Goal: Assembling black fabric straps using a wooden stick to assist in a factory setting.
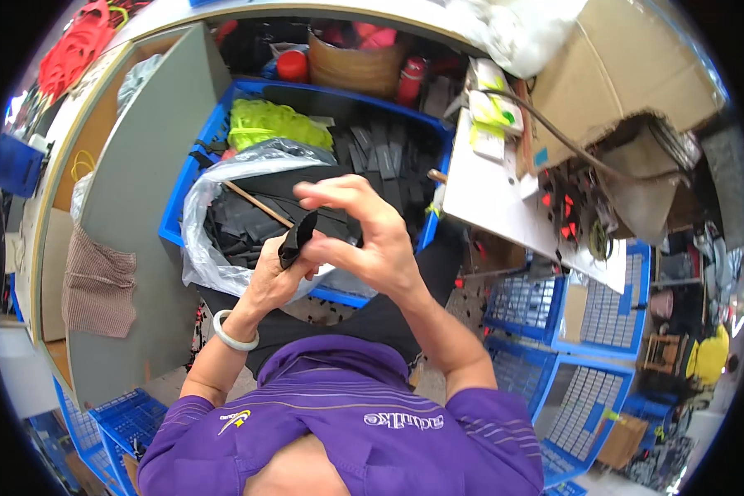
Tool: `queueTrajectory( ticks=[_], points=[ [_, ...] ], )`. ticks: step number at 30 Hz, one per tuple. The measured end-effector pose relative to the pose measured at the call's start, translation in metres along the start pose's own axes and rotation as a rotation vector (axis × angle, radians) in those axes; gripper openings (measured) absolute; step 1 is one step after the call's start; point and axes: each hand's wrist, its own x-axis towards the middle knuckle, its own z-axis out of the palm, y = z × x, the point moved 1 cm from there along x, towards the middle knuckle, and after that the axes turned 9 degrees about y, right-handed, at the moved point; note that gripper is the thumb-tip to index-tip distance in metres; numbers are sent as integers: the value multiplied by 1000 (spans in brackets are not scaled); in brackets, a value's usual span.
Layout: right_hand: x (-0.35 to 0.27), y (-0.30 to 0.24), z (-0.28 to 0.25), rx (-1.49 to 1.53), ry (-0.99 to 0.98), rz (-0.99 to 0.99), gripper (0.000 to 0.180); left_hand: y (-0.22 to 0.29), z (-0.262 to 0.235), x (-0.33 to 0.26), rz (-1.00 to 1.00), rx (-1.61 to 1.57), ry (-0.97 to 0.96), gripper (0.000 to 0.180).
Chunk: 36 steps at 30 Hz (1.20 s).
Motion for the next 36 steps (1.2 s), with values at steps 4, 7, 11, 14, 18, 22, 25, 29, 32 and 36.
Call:
queueTrajectory(
  ticks=[4,7,11,14,18,22,25,29,32,36],
  points=[
    [9,-3,2,-88,58,122,10,-6,6,-10,-41,65,-97,24],
    [14,17,-2,-27,200,320,27,-22,12,-19,-354,-138,-247,33],
    [18,70,5,234,335,592,25,-38,22,-22,-577,-692,-342,36],
    [11,110,-8,191,374,712,26,-46,21,-12,-671,-808,-293,39],
    [-9,119,-14,47,26,943,25,-75,10,3,-816,-859,-95,40],
    [-22,137,-19,25,85,835,25,-72,14,15,-760,-777,-63,41],
    [-20,154,-37,-5,147,821,27,-83,10,9,-790,-746,-68,37],
    [-27,173,-30,23,269,842,28,-101,12,9,-809,-681,-12,30],
    [-33,182,-30,70,318,847,23,-114,19,17,-807,-670,85,29],
    [-43,189,-31,47,231,978,12,-137,22,29,-758,-653,162,28]
  ],
)
